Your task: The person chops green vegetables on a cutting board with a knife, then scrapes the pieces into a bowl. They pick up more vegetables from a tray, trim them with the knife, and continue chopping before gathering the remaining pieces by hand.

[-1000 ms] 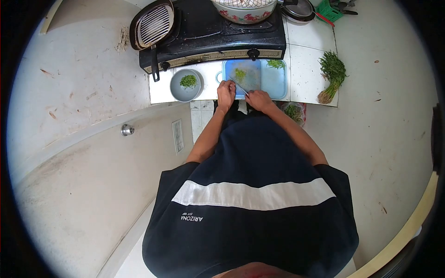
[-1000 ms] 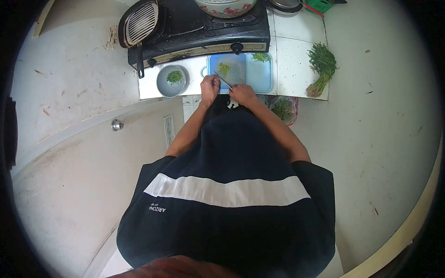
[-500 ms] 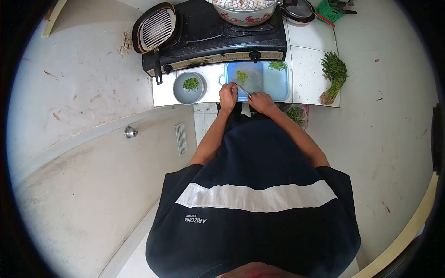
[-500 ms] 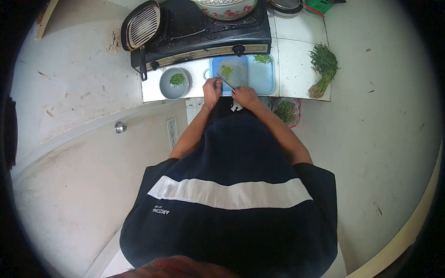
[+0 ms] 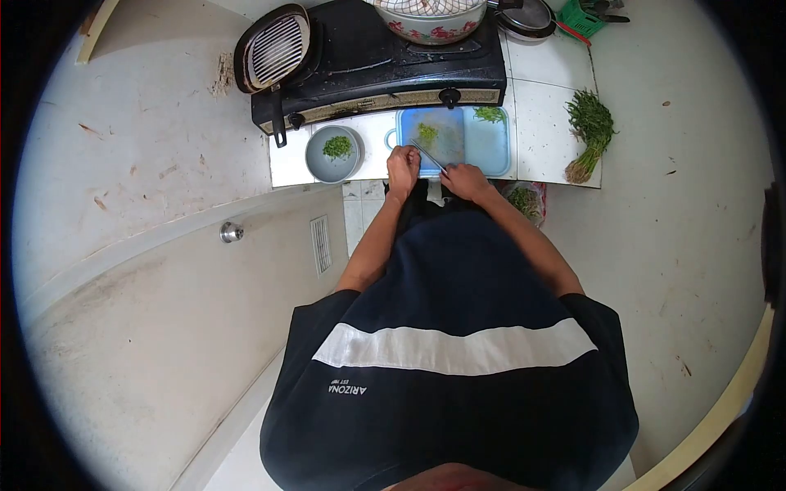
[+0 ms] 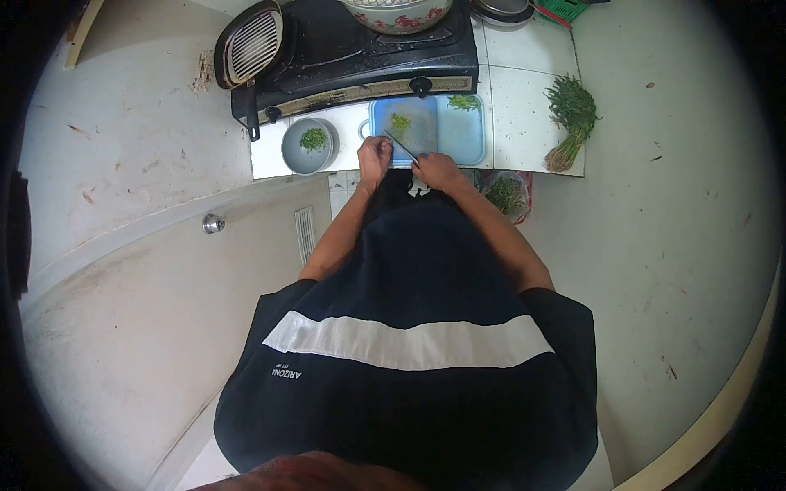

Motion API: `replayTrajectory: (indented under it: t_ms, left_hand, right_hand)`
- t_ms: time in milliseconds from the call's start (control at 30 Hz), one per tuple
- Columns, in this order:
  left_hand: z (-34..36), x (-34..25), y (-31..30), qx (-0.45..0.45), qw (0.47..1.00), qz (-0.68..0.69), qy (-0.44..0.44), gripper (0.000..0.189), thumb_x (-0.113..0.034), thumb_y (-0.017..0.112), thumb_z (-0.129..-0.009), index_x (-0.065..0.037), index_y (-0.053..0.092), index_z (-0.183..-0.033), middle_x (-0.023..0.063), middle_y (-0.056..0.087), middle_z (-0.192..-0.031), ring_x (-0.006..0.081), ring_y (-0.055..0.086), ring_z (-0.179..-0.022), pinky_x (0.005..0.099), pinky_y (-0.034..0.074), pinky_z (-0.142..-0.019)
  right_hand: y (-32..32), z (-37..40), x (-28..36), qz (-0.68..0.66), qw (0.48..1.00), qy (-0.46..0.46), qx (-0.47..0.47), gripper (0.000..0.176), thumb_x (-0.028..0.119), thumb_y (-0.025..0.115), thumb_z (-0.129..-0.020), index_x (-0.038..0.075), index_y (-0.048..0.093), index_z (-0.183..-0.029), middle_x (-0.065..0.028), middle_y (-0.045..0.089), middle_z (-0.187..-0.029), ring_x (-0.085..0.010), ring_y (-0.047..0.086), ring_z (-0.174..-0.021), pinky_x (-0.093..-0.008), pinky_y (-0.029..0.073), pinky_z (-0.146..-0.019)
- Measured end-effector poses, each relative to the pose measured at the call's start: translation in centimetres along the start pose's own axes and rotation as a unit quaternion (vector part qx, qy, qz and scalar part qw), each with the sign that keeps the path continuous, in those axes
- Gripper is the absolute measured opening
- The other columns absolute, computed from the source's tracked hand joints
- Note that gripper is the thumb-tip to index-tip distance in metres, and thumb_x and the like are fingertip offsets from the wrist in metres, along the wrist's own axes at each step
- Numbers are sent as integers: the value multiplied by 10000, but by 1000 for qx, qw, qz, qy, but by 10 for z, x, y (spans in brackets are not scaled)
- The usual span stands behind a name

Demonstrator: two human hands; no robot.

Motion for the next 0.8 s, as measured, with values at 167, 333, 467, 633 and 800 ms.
replayTrajectory:
  t_ms: [167,333,467,633,800]
  left_hand:
    - [0,5,4,20,999,-36,6,144,-68,671,-904,51,726,-963,186,664,-857,293,695,-740,375,557,-704]
    - [-1,2,4,19,999,-25,10,90,5,656,-863,46,706,-926,199,631,-838,337,656,-719,409,527,-670]
    - [0,1,4,14,1000,-12,24,87,8,655,-868,47,706,-929,198,630,-843,336,656,-726,411,526,-672]
    - [-1,-5,1,16,999,-41,6,96,9,647,-883,38,713,-947,202,650,-881,347,660,-735,414,528,-683]
    - [-1,-1,2,23,999,-42,11,103,3,636,-895,27,713,-960,209,655,-892,364,660,-742,423,528,-688]
  right_hand:
    - [0,0,4,-7,1000,-6,-7,417,378,536,-996,6,709,-924,-227,718,-845,-417,716,-823,-527,572,-767]
    - [5,-17,13,-7,1000,-5,-21,409,367,541,-992,6,723,-933,-229,724,-871,-420,715,-835,-525,574,-779]
    - [-1,-12,17,-11,1000,11,-23,414,359,538,-996,5,736,-913,-234,726,-889,-419,718,-853,-522,577,-790]
    - [9,-7,8,-9,1000,12,-12,416,353,538,-999,4,738,-894,-228,731,-889,-415,722,-846,-517,581,-779]
    - [4,-18,19,12,1000,19,-13,412,345,538,-999,7,742,-879,-222,734,-881,-409,726,-834,-510,585,-775]
Point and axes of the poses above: each hand's wrist, its own z-axis away from the middle knuckle, its own y-axis out of the palm, x = y × z, the point moved 7 cm from there along -z, towards the middle knuckle
